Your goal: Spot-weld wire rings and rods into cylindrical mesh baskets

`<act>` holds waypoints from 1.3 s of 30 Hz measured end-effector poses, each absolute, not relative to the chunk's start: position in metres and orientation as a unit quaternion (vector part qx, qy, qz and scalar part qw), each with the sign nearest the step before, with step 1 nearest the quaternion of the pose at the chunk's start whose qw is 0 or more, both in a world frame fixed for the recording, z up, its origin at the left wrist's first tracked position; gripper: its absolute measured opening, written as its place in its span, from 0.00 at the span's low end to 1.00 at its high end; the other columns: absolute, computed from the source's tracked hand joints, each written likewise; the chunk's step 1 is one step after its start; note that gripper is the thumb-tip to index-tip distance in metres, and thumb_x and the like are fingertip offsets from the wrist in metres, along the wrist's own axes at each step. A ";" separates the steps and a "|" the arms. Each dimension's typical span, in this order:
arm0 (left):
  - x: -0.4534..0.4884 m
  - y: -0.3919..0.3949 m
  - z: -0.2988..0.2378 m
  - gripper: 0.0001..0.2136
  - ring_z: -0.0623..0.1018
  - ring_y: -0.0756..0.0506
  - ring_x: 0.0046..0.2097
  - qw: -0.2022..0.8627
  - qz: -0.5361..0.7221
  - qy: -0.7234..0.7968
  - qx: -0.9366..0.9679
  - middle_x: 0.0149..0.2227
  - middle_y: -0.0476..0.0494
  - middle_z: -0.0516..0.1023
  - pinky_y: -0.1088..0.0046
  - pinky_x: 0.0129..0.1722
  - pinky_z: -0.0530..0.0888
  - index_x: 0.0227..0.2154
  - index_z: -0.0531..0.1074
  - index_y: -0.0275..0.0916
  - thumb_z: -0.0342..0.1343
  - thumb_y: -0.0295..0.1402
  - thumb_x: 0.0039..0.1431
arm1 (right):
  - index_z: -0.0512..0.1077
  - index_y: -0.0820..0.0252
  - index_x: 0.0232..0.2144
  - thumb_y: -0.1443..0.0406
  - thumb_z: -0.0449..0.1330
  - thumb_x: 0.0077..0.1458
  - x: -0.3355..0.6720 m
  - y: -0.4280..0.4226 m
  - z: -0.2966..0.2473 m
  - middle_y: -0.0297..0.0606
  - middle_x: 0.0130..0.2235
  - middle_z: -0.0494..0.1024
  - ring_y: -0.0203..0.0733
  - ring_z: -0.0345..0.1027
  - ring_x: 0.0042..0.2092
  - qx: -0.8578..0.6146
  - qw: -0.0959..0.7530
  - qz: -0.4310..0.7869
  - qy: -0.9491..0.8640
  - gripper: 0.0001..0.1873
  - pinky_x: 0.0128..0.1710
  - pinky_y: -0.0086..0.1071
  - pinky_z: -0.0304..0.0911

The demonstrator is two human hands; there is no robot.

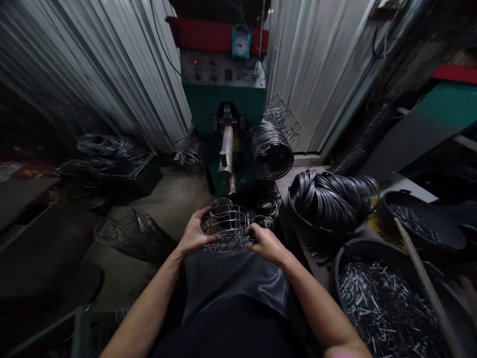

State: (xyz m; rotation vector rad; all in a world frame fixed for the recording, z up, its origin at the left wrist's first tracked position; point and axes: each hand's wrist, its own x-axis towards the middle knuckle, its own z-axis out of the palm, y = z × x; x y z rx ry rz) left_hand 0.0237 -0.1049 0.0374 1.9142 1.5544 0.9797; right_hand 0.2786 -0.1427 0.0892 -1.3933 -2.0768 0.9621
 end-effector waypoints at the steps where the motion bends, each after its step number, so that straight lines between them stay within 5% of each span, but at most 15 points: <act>1: 0.026 -0.107 0.042 0.42 0.68 0.37 0.53 0.208 0.339 0.569 0.720 0.52 0.39 0.66 0.58 0.53 0.65 0.54 0.59 0.41 0.68 0.40 0.32 | 0.68 0.59 0.32 0.69 0.60 0.42 0.272 -0.136 0.096 0.29 0.28 0.72 0.35 0.65 0.31 -0.505 0.208 0.343 -0.765 0.11 0.31 0.26 0.58; 9: 0.036 -0.116 0.055 0.41 0.67 0.37 0.52 0.134 0.278 0.555 0.773 0.51 0.40 0.67 0.59 0.51 0.63 0.54 0.58 0.43 0.66 0.36 0.33 | 0.67 0.60 0.27 0.72 0.60 0.41 0.236 -0.112 0.087 0.28 0.25 0.70 0.33 0.62 0.28 -0.537 0.189 0.281 -0.773 0.07 0.27 0.24 0.54; 20: 0.040 -0.119 0.049 0.41 0.66 0.36 0.53 0.142 0.262 0.536 0.790 0.51 0.39 0.67 0.58 0.51 0.63 0.55 0.57 0.42 0.64 0.35 0.33 | 0.75 0.59 0.34 0.73 0.55 0.48 0.234 -0.125 0.052 0.38 0.36 0.79 0.39 0.73 0.39 -0.476 0.262 0.295 -0.786 0.12 0.41 0.30 0.65; 34: 0.032 -0.121 0.045 0.41 0.66 0.36 0.53 0.185 0.265 0.548 0.772 0.52 0.39 0.66 0.58 0.52 0.64 0.54 0.58 0.41 0.65 0.38 0.32 | 0.72 0.63 0.44 0.72 0.60 0.48 0.242 -0.125 0.070 0.44 0.41 0.77 0.41 0.71 0.43 -0.357 0.158 0.276 -0.878 0.18 0.43 0.31 0.64; 39: 0.030 -0.121 0.044 0.41 0.67 0.36 0.53 0.191 0.268 0.547 0.770 0.52 0.39 0.66 0.58 0.51 0.65 0.54 0.57 0.40 0.66 0.38 0.32 | 0.75 0.61 0.40 0.69 0.62 0.49 0.238 -0.124 0.069 0.41 0.38 0.79 0.41 0.72 0.41 -0.383 0.167 0.266 -0.869 0.13 0.41 0.30 0.64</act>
